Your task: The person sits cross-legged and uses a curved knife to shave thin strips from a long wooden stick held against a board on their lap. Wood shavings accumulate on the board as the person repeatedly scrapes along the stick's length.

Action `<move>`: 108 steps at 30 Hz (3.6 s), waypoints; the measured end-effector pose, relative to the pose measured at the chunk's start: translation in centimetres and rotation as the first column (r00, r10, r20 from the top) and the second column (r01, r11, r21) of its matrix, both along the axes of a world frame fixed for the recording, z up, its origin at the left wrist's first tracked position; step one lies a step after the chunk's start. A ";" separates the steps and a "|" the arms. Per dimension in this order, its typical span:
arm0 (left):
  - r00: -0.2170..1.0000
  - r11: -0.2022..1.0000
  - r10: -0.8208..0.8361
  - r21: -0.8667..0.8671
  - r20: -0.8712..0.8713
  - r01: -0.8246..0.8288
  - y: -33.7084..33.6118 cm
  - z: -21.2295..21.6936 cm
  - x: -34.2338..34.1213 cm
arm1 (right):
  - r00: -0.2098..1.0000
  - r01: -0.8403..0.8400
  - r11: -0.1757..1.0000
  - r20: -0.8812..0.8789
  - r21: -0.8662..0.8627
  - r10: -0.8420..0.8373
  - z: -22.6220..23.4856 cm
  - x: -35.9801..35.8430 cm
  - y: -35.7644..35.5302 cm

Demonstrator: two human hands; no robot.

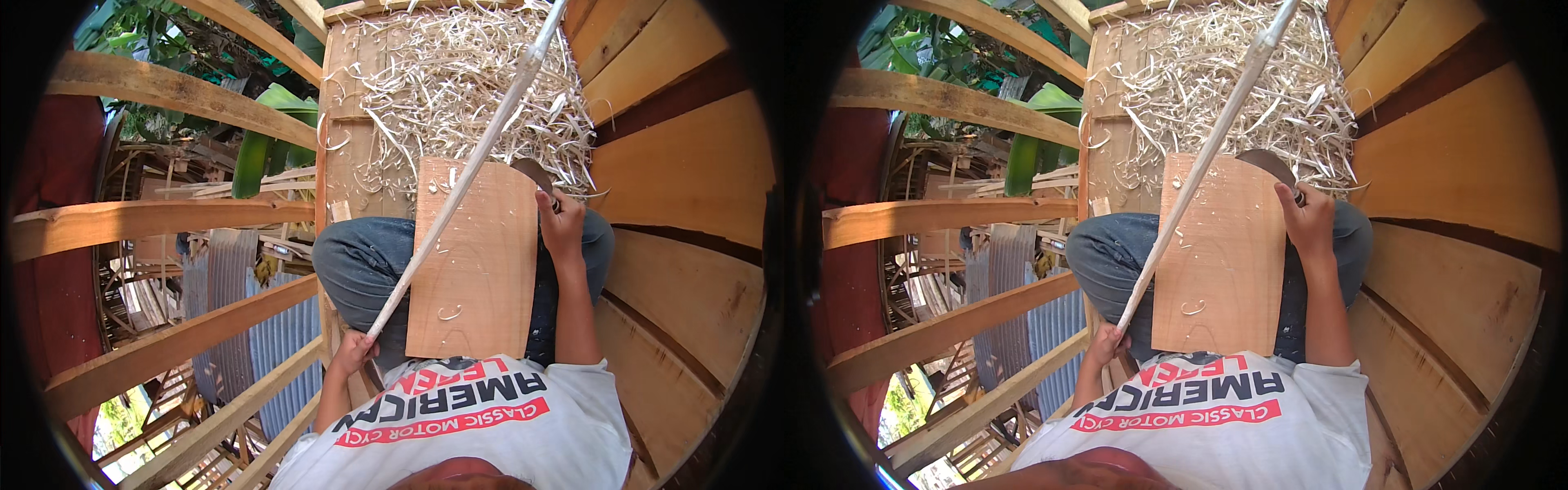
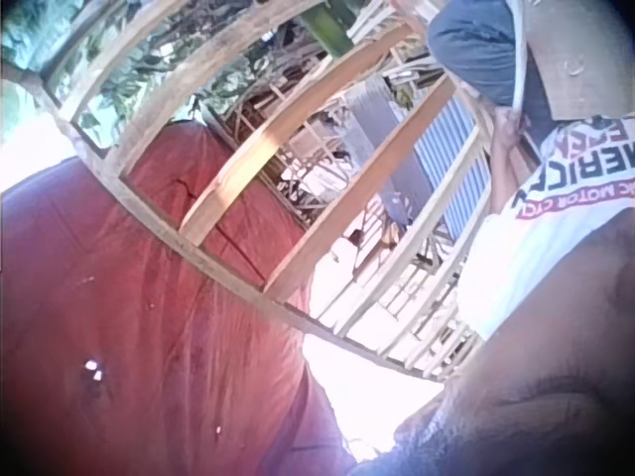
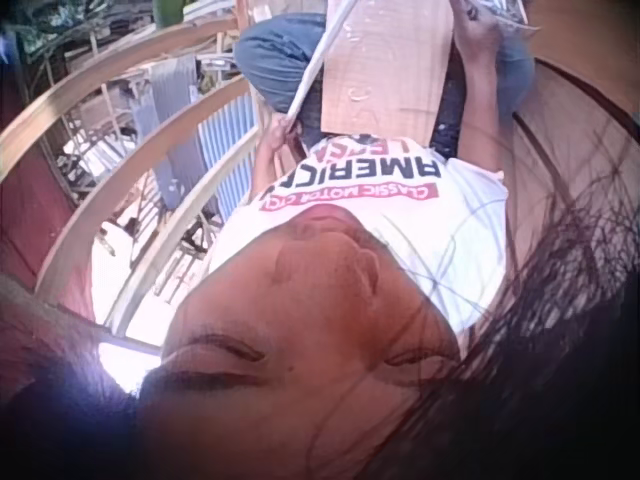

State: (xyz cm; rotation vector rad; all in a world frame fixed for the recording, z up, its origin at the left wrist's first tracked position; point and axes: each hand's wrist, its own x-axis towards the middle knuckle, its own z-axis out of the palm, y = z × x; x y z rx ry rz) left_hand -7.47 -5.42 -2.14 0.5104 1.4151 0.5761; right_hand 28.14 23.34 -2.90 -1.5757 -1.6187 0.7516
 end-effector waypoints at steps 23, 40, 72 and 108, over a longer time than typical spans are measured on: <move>0.991 0.991 -0.131 0.000 -0.034 0.131 0.9 0.9 0.0 | 0.928 -0.197 0.970 0.293 -0.143 0.232 2.3 -2.0 -1.3; 0.981 0.995 -0.001 0.094 -0.193 0.020 -0.6 -0.3 1.8 | 0.799 -0.248 0.965 0.545 -0.082 0.252 3.3 -6.2 -1.9; 0.997 0.993 0.042 0.113 -0.064 -0.035 -0.3 -0.6 1.9 | 0.732 -0.229 0.965 0.676 0.127 0.085 3.2 -6.8 3.5; 0.997 0.992 0.067 0.110 -0.045 -0.062 0.2 0.0 2.6 | 0.704 -0.081 0.994 0.710 0.079 0.001 3.7 -6.3 12.7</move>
